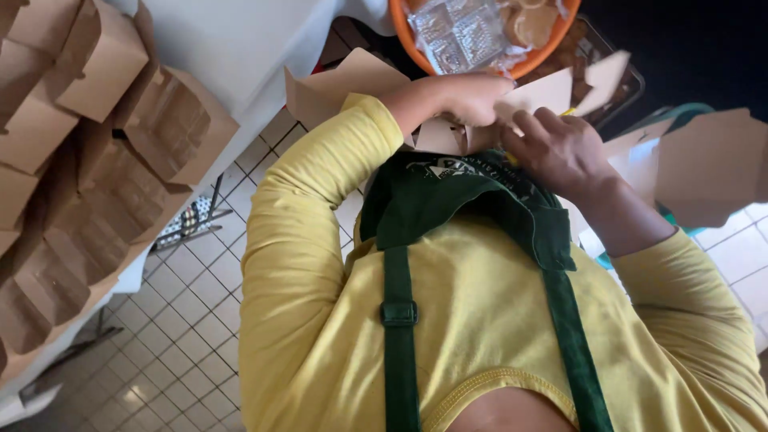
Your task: The person assembles multiple cardboard boxes by folding the flaps and securing them with a handheld stapler. They repeatedly pick up flat box blanks, fold them into shape, and staple the seams to complete each unit.
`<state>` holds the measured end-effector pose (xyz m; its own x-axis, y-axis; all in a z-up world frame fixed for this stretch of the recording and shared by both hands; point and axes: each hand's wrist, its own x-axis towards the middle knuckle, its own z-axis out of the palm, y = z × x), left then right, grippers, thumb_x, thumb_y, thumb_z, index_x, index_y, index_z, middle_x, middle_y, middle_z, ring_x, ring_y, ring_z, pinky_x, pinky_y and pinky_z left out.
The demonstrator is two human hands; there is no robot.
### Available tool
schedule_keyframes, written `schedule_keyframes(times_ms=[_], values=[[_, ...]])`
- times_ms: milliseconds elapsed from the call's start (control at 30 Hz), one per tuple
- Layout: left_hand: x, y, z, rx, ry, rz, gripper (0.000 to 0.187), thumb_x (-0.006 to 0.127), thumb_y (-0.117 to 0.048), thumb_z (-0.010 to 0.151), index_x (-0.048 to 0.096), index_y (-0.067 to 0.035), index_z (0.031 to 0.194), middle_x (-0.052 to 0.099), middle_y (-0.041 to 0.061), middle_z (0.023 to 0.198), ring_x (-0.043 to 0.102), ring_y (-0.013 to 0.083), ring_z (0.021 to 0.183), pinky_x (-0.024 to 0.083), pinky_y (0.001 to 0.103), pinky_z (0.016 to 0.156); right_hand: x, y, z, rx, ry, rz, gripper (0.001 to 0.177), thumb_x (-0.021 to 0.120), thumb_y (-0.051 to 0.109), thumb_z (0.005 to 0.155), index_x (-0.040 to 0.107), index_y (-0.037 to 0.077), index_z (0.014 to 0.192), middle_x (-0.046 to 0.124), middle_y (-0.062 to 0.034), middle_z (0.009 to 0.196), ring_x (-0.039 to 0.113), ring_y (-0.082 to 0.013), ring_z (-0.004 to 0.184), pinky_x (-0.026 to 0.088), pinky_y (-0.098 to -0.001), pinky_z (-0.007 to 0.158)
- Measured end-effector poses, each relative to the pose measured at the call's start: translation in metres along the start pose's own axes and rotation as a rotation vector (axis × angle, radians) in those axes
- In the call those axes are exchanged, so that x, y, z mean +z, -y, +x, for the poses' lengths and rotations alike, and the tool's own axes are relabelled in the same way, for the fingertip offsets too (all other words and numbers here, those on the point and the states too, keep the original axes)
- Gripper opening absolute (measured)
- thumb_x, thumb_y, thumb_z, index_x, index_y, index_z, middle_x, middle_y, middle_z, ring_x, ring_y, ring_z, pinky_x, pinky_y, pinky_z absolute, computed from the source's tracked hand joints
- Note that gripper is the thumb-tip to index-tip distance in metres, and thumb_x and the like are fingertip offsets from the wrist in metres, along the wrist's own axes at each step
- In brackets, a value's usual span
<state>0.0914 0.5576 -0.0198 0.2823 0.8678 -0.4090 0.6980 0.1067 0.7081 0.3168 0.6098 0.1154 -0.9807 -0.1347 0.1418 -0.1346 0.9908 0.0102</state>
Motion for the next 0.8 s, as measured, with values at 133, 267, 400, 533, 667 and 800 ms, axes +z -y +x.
schedule_keyframes(times_ms=[133,267,400,533,667,800], values=[[-0.051,-0.018,-0.059,0.019,-0.065,-0.378,0.076,0.067,-0.016,0.087,0.028,-0.007,0.152,0.072,0.010,0.110,0.070,0.0189,0.097,0.054,0.031,0.081,-0.022,0.003,0.035,-0.049,-0.106,-0.097,0.040,0.071,0.016,0.085,0.071,0.016,0.125,0.070,-0.0013,0.123,0.067,-0.0163,0.101,0.056,-0.0298,0.066],[-0.065,0.008,-0.084,0.063,0.120,-0.575,0.050,0.073,-0.020,0.092,0.060,0.000,0.135,0.072,0.011,0.117,0.067,0.0171,0.103,0.055,0.032,0.086,-0.064,0.019,0.076,-0.102,-0.136,0.022,0.047,0.074,0.017,0.086,0.069,0.011,0.133,0.068,-0.0031,0.135,0.069,-0.0204,0.113,0.059,-0.0325,0.072],[-0.043,0.015,-0.104,-0.128,0.314,-0.501,0.054,0.075,-0.027,0.088,0.060,-0.006,0.136,0.068,0.010,0.128,0.062,0.0201,0.116,0.049,0.036,0.096,-0.055,0.032,0.100,-0.124,0.052,0.404,0.050,0.076,0.013,0.076,0.069,0.008,0.125,0.070,-0.0086,0.129,0.070,-0.0269,0.113,0.058,-0.0384,0.076],[-0.038,-0.023,-0.152,-0.302,0.333,0.027,0.071,0.079,-0.046,0.091,0.048,-0.004,0.140,0.056,0.018,0.133,0.056,0.0316,0.121,0.047,0.045,0.101,0.004,0.036,0.101,-0.084,0.270,0.666,0.046,0.077,0.015,0.072,0.071,0.010,0.117,0.074,-0.0106,0.113,0.070,-0.0305,0.099,0.057,-0.0427,0.080],[-0.020,-0.039,-0.202,0.024,-0.718,0.644,0.056,0.076,-0.030,0.093,0.054,-0.003,0.136,0.053,0.017,0.137,0.054,0.0328,0.129,0.041,0.053,0.108,0.018,0.044,0.101,0.074,0.380,0.862,0.029,0.078,0.017,0.083,0.072,0.011,0.111,0.075,-0.0116,0.098,0.073,-0.0315,0.089,0.056,-0.0419,0.079],[0.034,-0.033,-0.240,0.071,-1.531,0.882,0.042,0.071,-0.022,0.106,0.052,-0.013,0.142,0.048,0.007,0.142,0.051,0.0189,0.117,0.040,0.043,0.098,0.029,0.050,0.102,0.216,0.378,0.910,0.026,0.077,0.017,0.083,0.070,0.008,0.107,0.075,-0.0121,0.093,0.074,-0.0301,0.087,0.056,-0.0400,0.078]])
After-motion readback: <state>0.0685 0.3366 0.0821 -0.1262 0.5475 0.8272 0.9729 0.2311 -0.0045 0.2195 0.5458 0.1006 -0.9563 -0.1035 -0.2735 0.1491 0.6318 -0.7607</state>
